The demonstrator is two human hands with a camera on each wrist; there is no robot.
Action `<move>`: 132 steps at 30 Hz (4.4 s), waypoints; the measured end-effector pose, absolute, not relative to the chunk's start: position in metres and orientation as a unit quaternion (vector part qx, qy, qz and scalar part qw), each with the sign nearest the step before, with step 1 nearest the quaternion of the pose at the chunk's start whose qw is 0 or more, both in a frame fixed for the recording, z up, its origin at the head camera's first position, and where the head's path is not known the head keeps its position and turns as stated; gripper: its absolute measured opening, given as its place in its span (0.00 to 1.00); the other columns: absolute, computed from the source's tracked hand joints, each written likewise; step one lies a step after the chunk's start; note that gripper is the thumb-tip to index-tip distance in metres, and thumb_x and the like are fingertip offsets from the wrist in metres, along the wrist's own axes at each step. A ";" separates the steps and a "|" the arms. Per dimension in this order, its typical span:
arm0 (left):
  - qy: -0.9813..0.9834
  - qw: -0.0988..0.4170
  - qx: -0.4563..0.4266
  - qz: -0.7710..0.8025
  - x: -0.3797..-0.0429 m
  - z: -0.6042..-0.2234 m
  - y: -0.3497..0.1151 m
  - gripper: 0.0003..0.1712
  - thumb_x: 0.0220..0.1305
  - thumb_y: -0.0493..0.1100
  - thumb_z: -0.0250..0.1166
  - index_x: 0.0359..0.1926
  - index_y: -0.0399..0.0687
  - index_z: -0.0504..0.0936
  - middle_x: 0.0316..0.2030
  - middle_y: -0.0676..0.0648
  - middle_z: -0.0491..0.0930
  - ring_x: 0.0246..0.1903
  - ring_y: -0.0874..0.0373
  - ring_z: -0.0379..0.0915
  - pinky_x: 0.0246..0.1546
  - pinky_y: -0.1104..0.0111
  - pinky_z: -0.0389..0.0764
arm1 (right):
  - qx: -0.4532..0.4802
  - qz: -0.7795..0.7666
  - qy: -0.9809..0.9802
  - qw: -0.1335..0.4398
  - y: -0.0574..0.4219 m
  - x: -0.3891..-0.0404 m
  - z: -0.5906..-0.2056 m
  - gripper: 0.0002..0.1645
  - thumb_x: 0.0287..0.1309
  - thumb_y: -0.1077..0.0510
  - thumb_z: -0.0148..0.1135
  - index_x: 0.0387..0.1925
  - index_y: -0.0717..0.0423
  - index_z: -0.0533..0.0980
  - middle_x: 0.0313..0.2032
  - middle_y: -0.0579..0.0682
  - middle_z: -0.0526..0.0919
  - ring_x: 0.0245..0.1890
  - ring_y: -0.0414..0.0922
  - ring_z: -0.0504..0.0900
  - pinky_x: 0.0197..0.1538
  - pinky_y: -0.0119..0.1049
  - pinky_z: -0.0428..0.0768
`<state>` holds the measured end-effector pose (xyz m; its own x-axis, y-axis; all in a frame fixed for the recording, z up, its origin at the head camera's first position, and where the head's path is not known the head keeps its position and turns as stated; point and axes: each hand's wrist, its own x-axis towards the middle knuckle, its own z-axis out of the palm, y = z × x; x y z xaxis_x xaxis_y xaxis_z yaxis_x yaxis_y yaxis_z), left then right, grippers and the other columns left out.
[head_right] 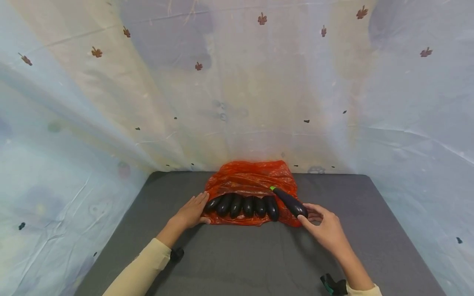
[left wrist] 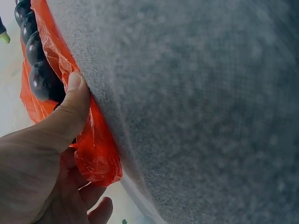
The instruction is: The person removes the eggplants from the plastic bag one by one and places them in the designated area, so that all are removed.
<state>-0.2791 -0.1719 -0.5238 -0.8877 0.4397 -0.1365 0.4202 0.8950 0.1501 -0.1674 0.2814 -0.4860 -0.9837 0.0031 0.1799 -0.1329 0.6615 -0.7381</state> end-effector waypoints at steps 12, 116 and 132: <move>0.970 0.094 0.216 0.056 -0.280 -0.520 -0.170 0.58 0.68 0.58 0.72 0.84 0.31 0.54 0.84 0.34 0.51 0.83 0.40 0.48 0.83 0.48 0.52 | 0.008 0.420 -0.899 0.123 0.286 -0.170 -0.496 0.33 0.71 0.47 0.72 0.69 0.61 0.78 0.56 0.66 0.87 0.50 0.48 0.89 0.44 0.24 0.84; 0.970 0.092 0.218 0.050 -0.283 -0.525 -0.170 0.59 0.68 0.60 0.71 0.84 0.33 0.54 0.85 0.36 0.50 0.84 0.42 0.47 0.83 0.51 0.52 | -0.065 0.335 -0.936 0.087 0.304 -0.185 -0.527 0.36 0.74 0.46 0.68 0.61 0.77 0.78 0.47 0.70 0.85 0.46 0.64 0.87 0.51 0.64 0.84; 0.969 0.090 0.223 0.060 -0.284 -0.524 -0.168 0.58 0.68 0.58 0.72 0.84 0.31 0.54 0.84 0.35 0.51 0.84 0.40 0.47 0.83 0.50 0.52 | -0.002 0.339 -0.924 0.179 0.280 -0.183 -0.519 0.27 0.70 0.54 0.73 0.59 0.72 0.81 0.46 0.64 0.84 0.42 0.57 0.86 0.47 0.56 0.87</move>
<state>-0.2838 -0.1683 -0.5239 -0.8842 0.4433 -0.1469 0.4218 0.8931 0.1563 -0.1827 0.2801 -0.5187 -0.9361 0.1256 0.3285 -0.1166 0.7703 -0.6269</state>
